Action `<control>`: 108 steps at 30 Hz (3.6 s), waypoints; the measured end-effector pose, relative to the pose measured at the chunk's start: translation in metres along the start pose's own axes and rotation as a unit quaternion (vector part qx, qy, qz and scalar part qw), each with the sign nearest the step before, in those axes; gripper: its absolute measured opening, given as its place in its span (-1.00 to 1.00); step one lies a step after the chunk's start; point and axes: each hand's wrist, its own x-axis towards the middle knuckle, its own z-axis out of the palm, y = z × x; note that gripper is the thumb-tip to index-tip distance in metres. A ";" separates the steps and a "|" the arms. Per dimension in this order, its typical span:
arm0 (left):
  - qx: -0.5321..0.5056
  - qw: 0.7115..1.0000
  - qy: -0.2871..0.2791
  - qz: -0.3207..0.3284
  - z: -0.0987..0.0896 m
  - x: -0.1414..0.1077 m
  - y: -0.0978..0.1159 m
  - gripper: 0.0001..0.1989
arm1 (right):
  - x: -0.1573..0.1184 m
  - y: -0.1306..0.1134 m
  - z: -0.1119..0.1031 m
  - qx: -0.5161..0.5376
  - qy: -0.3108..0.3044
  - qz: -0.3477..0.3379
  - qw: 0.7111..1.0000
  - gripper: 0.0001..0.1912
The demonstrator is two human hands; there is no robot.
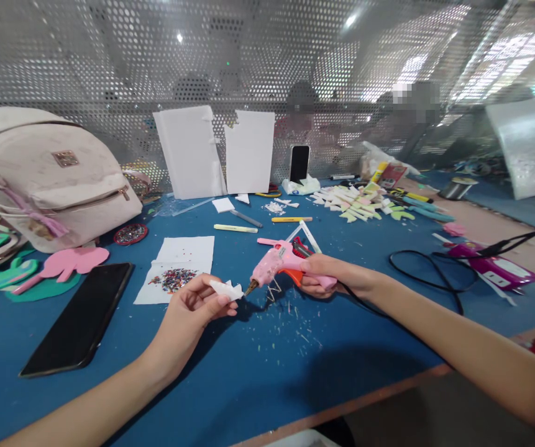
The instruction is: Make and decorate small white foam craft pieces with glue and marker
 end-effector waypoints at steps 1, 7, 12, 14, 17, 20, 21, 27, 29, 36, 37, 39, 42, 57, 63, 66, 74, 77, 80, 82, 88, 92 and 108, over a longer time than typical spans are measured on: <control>0.001 1.000 -0.001 0.000 0.000 0.000 0.000 -0.89 | 0.000 0.000 0.000 0.004 0.000 -0.003 1.000 -0.48; 0.012 1.000 -0.021 0.000 0.002 -0.002 -0.003 -0.90 | 0.002 0.002 0.002 0.014 0.000 -0.013 1.000 -0.48; 0.022 0.999 -0.029 0.006 0.002 -0.001 -0.004 -0.90 | 0.004 0.003 0.001 0.004 -0.006 -0.003 1.000 -0.49; 0.026 0.999 -0.031 0.008 0.001 0.000 -0.004 -0.90 | 0.004 0.003 0.000 0.000 -0.007 0.000 1.000 -0.49; 0.029 0.999 -0.033 0.010 0.001 0.000 -0.005 -0.89 | 0.005 0.004 -0.001 -0.002 -0.006 0.000 1.000 -0.49; 0.031 0.999 -0.035 0.013 0.000 0.001 -0.006 -0.89 | 0.005 0.005 -0.002 -0.005 -0.006 0.002 1.000 -0.47; 0.031 0.999 -0.036 0.014 0.000 0.001 -0.006 -0.88 | 0.005 0.006 -0.003 -0.006 -0.006 0.004 1.000 -0.47; 0.029 0.999 -0.039 0.017 0.000 0.001 -0.006 -0.88 | 0.004 0.005 -0.002 -0.011 -0.004 0.002 1.000 -0.48; 0.028 0.999 -0.039 0.017 0.000 0.001 -0.006 -0.88 | 0.004 0.005 -0.002 -0.011 -0.005 -0.001 1.000 -0.48; 0.026 0.999 -0.042 0.020 -0.001 0.000 -0.007 -0.88 | 0.005 0.005 -0.002 -0.009 -0.011 -0.001 1.000 -0.48; 0.025 0.999 -0.043 0.021 -0.001 0.000 -0.007 -0.88 | 0.005 0.005 -0.002 -0.008 -0.011 0.000 1.000 -0.48; 0.024 0.999 -0.043 0.023 0.000 0.000 -0.006 -0.88 | 0.005 0.005 -0.001 -0.009 -0.009 -0.001 1.000 -0.48; 0.023 0.999 -0.043 0.024 0.000 -0.001 -0.006 -0.88 | 0.005 0.004 -0.001 -0.009 -0.008 0.000 1.000 -0.48; 0.043 0.996 -0.071 0.025 0.004 -0.002 -0.002 -0.89 | 0.005 0.005 -0.001 0.003 -0.013 0.006 1.000 -0.48; 0.046 0.996 -0.077 0.027 0.004 -0.004 -0.001 -0.89 | 0.006 0.007 -0.001 0.001 -0.016 0.004 1.000 -0.48; 0.048 0.996 -0.076 0.026 0.004 -0.004 -0.001 -0.88 | 0.006 0.007 -0.001 0.000 -0.018 0.007 1.000 -0.47; 0.057 0.995 -0.076 0.022 0.005 -0.002 0.000 -0.88 | 0.005 0.008 -0.001 0.001 -0.014 0.012 1.000 -0.46; 0.059 0.995 -0.075 0.022 0.005 -0.003 0.000 -0.88 | 0.005 0.007 -0.001 0.002 -0.013 0.012 1.000 -0.47; 0.061 0.995 -0.074 0.020 0.004 -0.003 0.000 -0.88 | 0.004 0.005 0.001 0.007 -0.010 0.010 1.000 -0.48; 0.063 0.995 -0.074 0.017 0.004 -0.003 0.000 -0.88 | 0.004 0.004 0.001 0.011 -0.012 0.009 1.000 -0.48; 0.064 0.995 -0.075 0.012 0.005 -0.003 -0.001 -0.88 | 0.005 0.005 0.001 0.009 -0.019 0.007 1.000 -0.47; 0.062 0.995 -0.079 0.008 0.005 -0.003 -0.001 -0.88 | 0.006 0.006 0.003 0.007 -0.013 0.002 1.000 -0.47; 0.069 0.993 -0.093 0.001 0.006 -0.003 -0.001 -0.87 | 0.006 0.006 0.004 -0.003 -0.009 0.015 1.000 -0.45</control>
